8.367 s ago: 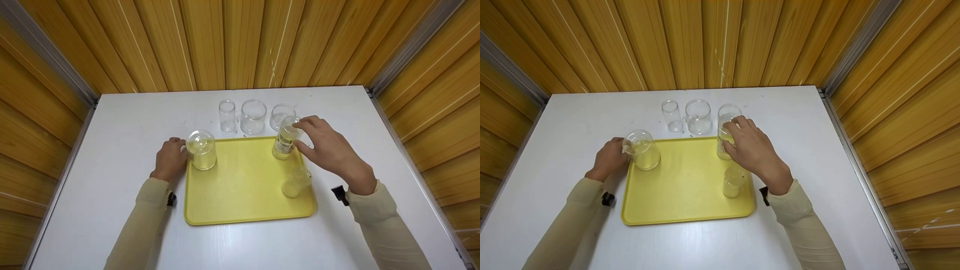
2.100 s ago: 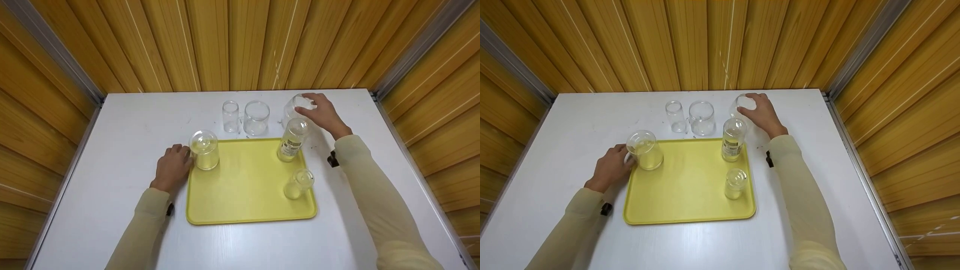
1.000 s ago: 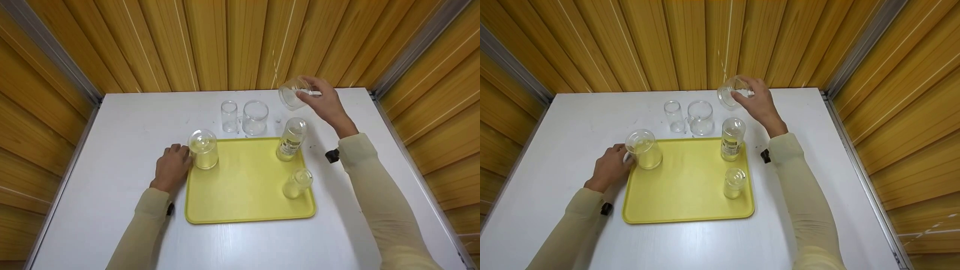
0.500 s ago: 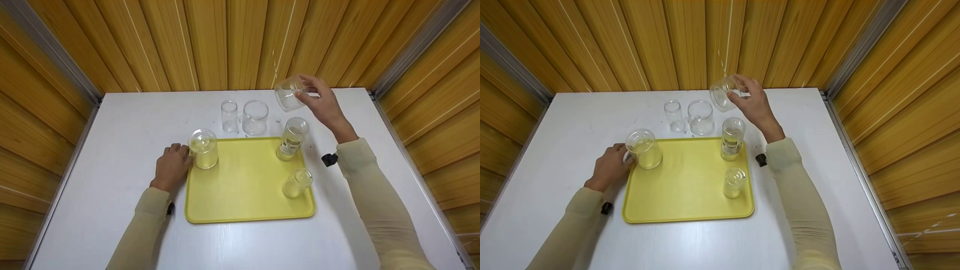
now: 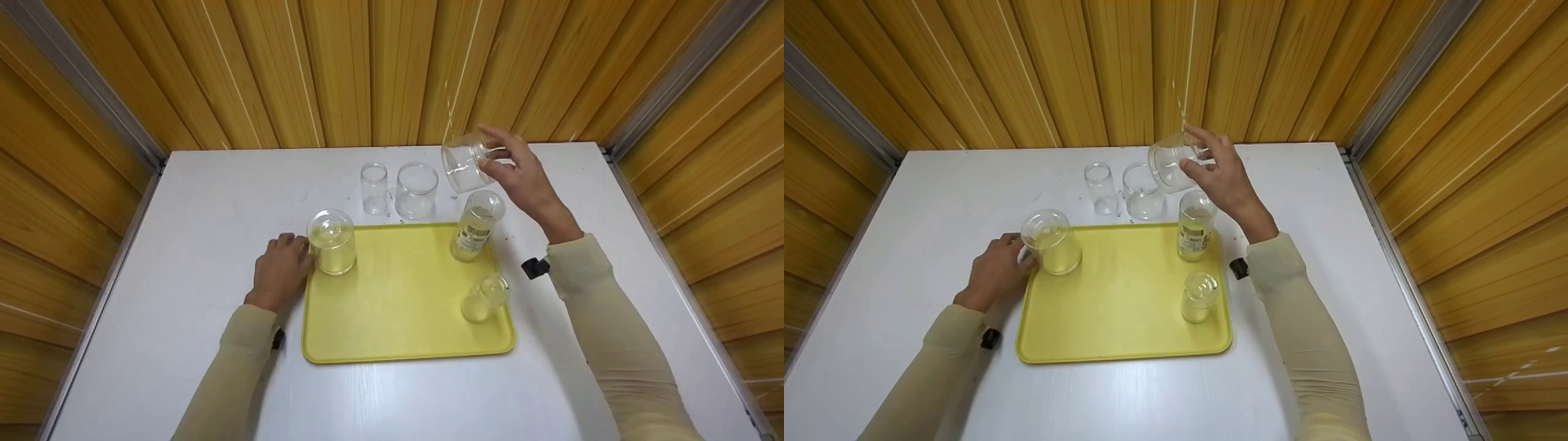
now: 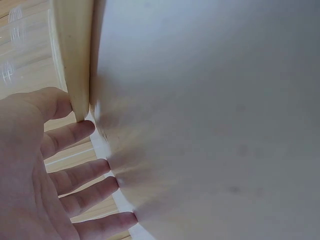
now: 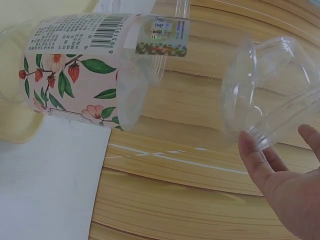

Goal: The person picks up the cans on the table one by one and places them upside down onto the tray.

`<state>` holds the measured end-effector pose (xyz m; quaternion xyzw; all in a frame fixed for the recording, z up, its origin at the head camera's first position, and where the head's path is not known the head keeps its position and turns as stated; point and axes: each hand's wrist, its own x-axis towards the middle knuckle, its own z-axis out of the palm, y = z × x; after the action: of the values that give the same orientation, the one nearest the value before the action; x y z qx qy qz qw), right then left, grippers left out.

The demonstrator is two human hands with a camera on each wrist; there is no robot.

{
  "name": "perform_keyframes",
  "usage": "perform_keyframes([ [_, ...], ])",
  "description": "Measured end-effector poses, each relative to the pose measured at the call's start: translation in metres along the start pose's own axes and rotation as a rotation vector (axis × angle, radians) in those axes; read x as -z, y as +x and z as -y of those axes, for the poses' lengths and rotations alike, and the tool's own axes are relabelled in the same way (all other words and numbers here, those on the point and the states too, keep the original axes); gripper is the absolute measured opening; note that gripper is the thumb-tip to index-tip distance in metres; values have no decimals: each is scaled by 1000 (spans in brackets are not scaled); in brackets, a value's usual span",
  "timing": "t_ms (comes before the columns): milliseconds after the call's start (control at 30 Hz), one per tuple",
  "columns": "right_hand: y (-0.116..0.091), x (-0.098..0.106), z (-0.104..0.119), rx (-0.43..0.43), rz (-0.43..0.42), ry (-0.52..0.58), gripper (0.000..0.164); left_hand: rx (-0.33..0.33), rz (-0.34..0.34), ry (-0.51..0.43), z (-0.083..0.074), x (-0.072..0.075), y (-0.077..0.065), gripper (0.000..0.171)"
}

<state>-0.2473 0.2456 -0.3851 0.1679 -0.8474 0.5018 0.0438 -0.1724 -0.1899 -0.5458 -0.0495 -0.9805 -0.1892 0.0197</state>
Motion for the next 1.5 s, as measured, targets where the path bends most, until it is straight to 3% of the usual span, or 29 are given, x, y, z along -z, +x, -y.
perform_keyframes([
  [433,-9,-5,5,36,-10,83,57,-2,5,-16,-1,3,-2,43],
  [967,-32,-10,17,87,-34,371,55,7,-3,-35,1,0,0,42],
  [1300,-48,-16,26,132,16,540,55,7,-4,-41,0,0,0,42],
  [1500,-57,-18,28,138,31,581,57,14,0,-44,0,1,0,42],
])
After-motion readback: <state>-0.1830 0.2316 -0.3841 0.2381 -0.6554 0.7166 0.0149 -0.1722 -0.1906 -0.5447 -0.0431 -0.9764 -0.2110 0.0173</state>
